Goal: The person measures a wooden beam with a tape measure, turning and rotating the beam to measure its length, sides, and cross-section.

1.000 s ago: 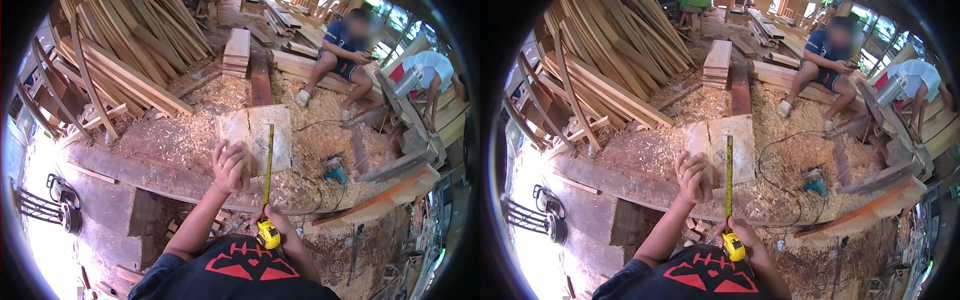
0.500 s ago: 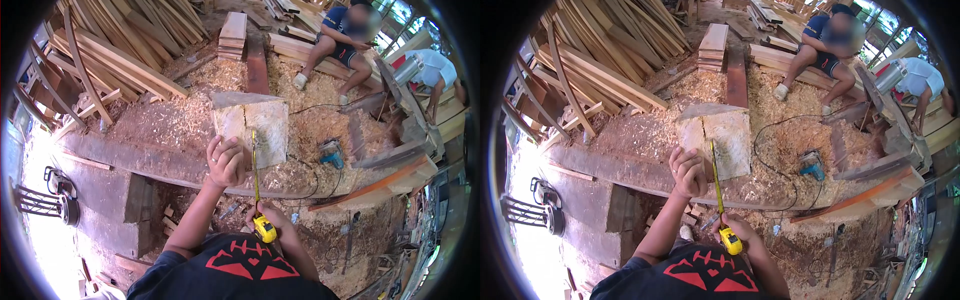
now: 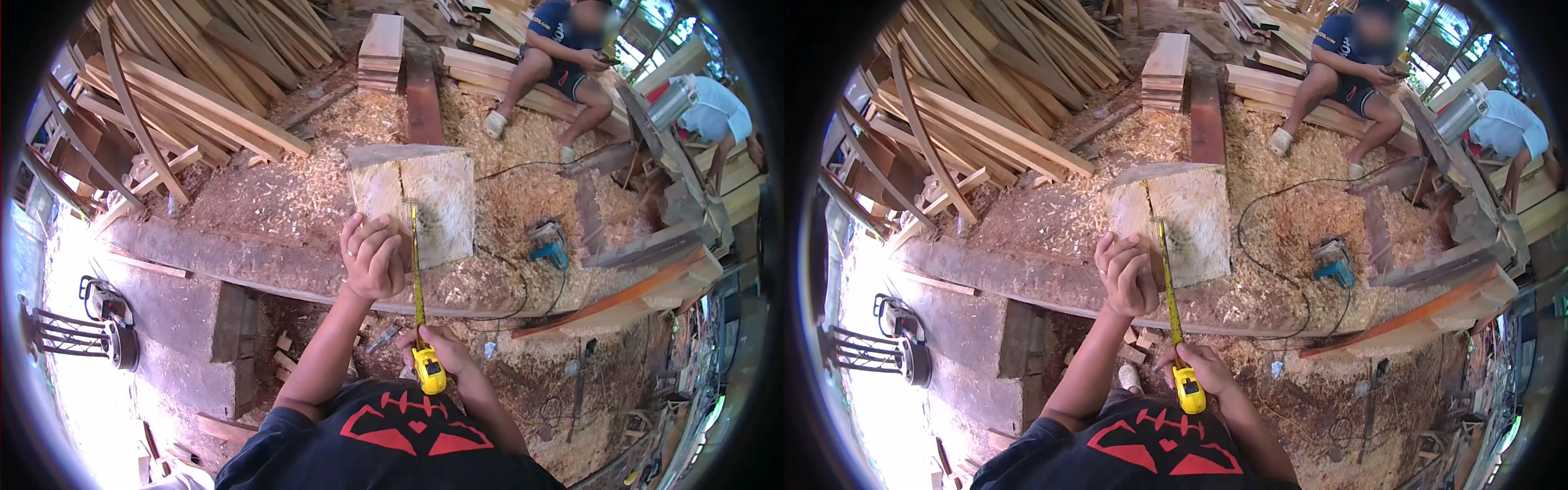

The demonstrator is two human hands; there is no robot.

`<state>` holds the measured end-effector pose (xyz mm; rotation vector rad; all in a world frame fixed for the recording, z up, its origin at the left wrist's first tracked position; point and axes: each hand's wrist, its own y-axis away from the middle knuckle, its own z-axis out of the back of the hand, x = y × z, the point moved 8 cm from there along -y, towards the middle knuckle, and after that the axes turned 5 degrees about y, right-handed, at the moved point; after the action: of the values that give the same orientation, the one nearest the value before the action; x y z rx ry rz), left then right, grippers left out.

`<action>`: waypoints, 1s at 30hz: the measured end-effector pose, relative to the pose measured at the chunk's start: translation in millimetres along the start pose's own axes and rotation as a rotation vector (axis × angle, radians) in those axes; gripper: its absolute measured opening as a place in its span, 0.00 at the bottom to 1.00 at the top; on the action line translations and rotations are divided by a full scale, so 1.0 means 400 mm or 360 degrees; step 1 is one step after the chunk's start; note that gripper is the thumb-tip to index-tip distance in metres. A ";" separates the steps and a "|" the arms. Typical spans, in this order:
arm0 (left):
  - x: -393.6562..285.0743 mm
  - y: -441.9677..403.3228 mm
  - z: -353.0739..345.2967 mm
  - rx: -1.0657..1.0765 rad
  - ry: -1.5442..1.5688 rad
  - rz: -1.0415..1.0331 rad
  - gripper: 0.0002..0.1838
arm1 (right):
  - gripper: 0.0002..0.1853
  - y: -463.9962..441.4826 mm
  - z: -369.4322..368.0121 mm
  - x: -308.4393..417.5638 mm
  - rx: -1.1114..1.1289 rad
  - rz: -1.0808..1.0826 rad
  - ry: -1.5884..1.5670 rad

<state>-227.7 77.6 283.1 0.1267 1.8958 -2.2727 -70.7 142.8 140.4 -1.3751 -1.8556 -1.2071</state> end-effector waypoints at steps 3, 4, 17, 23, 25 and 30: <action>-0.002 0.015 -0.001 -0.0020 -0.0012 0.0022 0.15 | 0.25 0.003 0.006 -0.009 0.0006 0.0002 -0.0023; -0.004 0.015 -0.003 -0.0007 -0.0010 0.0024 0.15 | 0.25 0.006 0.010 -0.012 0.0005 -0.0009 -0.0025; -0.042 0.091 0.011 0.0041 -0.0018 -0.0022 0.18 | 0.36 0.089 0.159 0.090 -0.0316 0.0715 -0.0290; -0.102 0.187 0.034 0.0168 -0.0077 -0.0123 0.13 | 0.34 0.178 0.201 0.186 -0.0813 0.0822 -0.0187; -0.132 0.240 0.039 0.0189 -0.0098 -0.0181 0.12 | 0.35 0.183 0.210 0.173 -0.0765 0.0771 -0.0203; -0.224 0.437 0.031 0.0400 -0.0216 -0.0357 0.11 | 0.36 0.197 0.266 0.000 -0.0822 0.0265 -0.0157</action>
<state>-106.1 42.7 132.4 -0.2130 1.6240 -2.5854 12.7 243.1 118.5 -1.8481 -1.5060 -1.6242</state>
